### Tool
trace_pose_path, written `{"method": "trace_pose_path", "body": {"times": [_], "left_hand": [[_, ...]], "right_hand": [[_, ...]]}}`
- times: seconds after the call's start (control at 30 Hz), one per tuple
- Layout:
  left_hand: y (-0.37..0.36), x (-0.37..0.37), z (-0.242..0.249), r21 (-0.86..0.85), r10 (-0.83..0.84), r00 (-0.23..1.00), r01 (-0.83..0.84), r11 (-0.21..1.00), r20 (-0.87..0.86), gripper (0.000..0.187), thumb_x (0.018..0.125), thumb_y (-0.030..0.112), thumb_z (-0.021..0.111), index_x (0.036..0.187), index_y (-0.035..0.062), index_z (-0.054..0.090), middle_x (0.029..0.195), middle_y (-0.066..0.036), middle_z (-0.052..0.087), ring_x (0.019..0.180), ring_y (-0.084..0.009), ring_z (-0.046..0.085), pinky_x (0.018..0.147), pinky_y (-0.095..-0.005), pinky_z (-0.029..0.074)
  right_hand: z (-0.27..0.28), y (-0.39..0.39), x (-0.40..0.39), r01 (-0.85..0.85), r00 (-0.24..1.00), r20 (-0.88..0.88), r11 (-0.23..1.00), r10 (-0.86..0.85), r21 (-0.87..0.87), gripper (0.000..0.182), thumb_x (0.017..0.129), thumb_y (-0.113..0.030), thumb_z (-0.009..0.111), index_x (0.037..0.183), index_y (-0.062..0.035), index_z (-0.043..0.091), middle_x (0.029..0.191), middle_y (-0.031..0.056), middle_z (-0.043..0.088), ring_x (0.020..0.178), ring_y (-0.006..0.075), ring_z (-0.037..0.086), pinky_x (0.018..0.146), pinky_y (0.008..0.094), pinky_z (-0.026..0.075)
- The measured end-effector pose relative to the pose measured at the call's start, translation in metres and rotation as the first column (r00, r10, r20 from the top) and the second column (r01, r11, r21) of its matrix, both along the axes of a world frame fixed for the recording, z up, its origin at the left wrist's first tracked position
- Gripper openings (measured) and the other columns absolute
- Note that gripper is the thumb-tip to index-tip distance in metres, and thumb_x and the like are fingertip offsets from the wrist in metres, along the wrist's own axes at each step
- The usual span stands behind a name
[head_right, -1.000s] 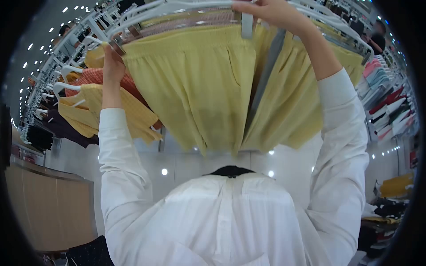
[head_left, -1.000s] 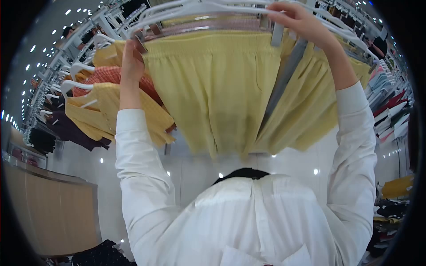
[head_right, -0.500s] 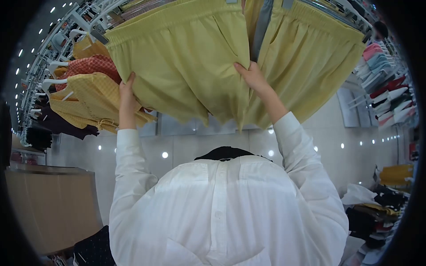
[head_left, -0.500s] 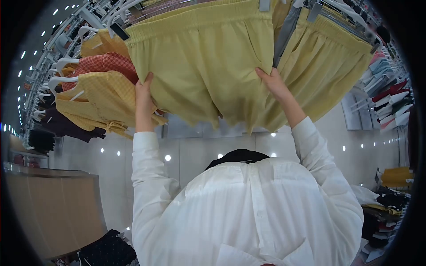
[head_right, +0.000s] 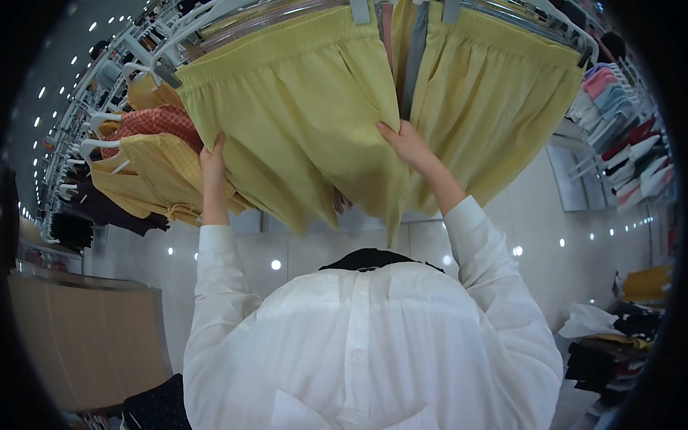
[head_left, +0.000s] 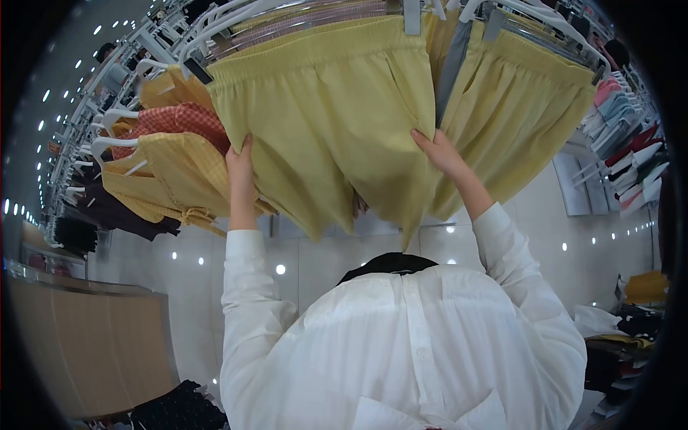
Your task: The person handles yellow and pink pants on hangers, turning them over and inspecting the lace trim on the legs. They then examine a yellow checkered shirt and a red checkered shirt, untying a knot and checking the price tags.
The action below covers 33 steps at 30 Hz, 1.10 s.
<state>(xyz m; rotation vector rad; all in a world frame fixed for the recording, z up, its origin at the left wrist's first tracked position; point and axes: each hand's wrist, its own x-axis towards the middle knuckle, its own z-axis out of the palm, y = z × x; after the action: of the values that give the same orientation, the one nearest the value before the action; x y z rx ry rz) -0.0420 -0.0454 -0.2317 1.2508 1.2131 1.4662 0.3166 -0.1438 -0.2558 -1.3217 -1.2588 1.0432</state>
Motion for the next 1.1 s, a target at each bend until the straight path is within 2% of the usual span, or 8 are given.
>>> {"method": "trace_pose_path", "body": {"times": [0.27, 0.37, 0.43, 0.5, 0.63, 0.93, 1.03, 1.1], "left_hand": [[0.007, 0.028, 0.008, 0.484, 0.515, 0.835, -0.376, 0.79, -0.193, 0.03, 0.08, 0.007, 0.053, 0.108, -0.0022, 0.049, 0.106, -0.012, 0.051, 0.102, -0.022, 0.047, 0.087, -0.0328, 0.036], [-0.007, 0.057, 0.063, 0.751, 0.444, 0.889, -0.215, 0.624, -0.113, 0.03, 0.082, 0.012, 0.054, 0.109, -0.0008, 0.049, 0.108, -0.011, 0.047, 0.105, -0.021, 0.044, 0.086, -0.0319, 0.037], [-0.019, 0.076, 0.1, 0.795, 0.507, 0.742, 0.058, 0.604, -0.439, 0.032, 0.081, 0.012, 0.054, 0.109, -0.0015, 0.049, 0.108, -0.014, 0.049, 0.104, -0.0258, 0.046, 0.09, -0.0332, 0.035], [-0.019, 0.098, 0.127, 0.824, 0.491, 0.739, 0.152, 0.546, -0.462, 0.033, 0.081, 0.015, 0.054, 0.109, -0.0011, 0.049, 0.109, -0.015, 0.049, 0.105, -0.0282, 0.046, 0.091, -0.0344, 0.034], [0.006, 0.128, 0.153, 0.833, 0.491, 0.685, 0.34, 0.437, -0.537, 0.039, 0.081, 0.025, 0.054, 0.111, -0.0001, 0.049, 0.113, -0.016, 0.05, 0.105, -0.0317, 0.045, 0.093, -0.0395, 0.031], [0.029, 0.156, 0.157, 0.764, 0.633, 0.468, 0.157, 0.626, -0.616, 0.043, 0.09, 0.034, 0.034, 0.122, 0.0063, 0.042, 0.119, -0.015, 0.047, 0.115, -0.0307, 0.036, 0.098, -0.0463, 0.019], [0.022, 0.154, 0.162, 0.723, 0.643, 0.359, 0.16, 0.671, -0.676, 0.039, 0.089, 0.033, 0.039, 0.118, 0.0076, 0.047, 0.114, -0.013, 0.051, 0.108, -0.0293, 0.044, 0.093, -0.0425, 0.027], [0.012, 0.145, 0.17, 0.577, 0.354, 0.622, 0.199, 0.792, -0.699, 0.037, 0.088, 0.031, 0.042, 0.115, 0.0067, 0.05, 0.11, -0.013, 0.054, 0.102, -0.0287, 0.047, 0.09, -0.0402, 0.031]], "right_hand": [[-0.009, 0.001, 0.001, -0.131, 0.981, 0.145, 0.991, 0.127, 0.017, 0.04, 0.086, -0.031, 0.049, 0.108, 0.0025, 0.051, 0.1, 0.0128, 0.058, 0.092, 0.0188, 0.054, 0.08, 0.0291, 0.041], [0.014, -0.001, -0.007, -0.29, 0.676, 0.724, 0.952, 0.135, 0.094, 0.045, 0.084, -0.027, 0.052, 0.118, 0.0008, 0.043, 0.112, 0.0165, 0.051, 0.104, 0.0217, 0.049, 0.086, 0.0294, 0.039], [0.029, 0.003, -0.014, -0.078, 0.916, 0.365, 0.818, -0.167, 0.57, 0.055, 0.082, -0.021, 0.056, 0.127, -0.0028, 0.031, 0.122, 0.0164, 0.042, 0.115, 0.0216, 0.041, 0.092, 0.0304, 0.035], [0.055, 0.012, -0.004, 0.106, 0.988, -0.151, 0.834, -0.027, 0.542, 0.063, 0.08, -0.015, 0.058, 0.131, -0.0046, 0.022, 0.125, 0.0161, 0.037, 0.117, 0.0202, 0.037, 0.095, 0.0315, 0.032], [0.131, 0.0, 0.008, 0.24, 0.971, -0.174, 0.651, -0.165, 0.72, 0.054, 0.08, -0.013, 0.058, 0.128, -0.0052, 0.032, 0.119, 0.0122, 0.044, 0.111, 0.0182, 0.042, 0.094, 0.0328, 0.033], [0.236, 0.059, 0.01, -0.296, 0.706, 0.547, 0.514, -0.449, 0.805, 0.031, 0.087, -0.026, 0.043, 0.107, -0.0041, 0.053, 0.094, 0.0136, 0.057, 0.086, 0.0262, 0.055, 0.076, 0.0334, 0.041], [0.268, 0.084, 0.005, -0.376, 0.634, 0.714, 0.689, -0.296, 0.62, 0.029, 0.087, -0.025, 0.043, 0.105, -0.0053, 0.054, 0.094, 0.0132, 0.058, 0.087, 0.0279, 0.055, 0.077, 0.0376, 0.041], [0.288, 0.094, -0.001, -0.372, 0.495, 0.855, 0.852, -0.153, 0.368, 0.028, 0.084, -0.025, 0.046, 0.102, -0.0072, 0.057, 0.093, 0.0137, 0.058, 0.09, 0.0281, 0.055, 0.079, 0.0365, 0.042]]}}
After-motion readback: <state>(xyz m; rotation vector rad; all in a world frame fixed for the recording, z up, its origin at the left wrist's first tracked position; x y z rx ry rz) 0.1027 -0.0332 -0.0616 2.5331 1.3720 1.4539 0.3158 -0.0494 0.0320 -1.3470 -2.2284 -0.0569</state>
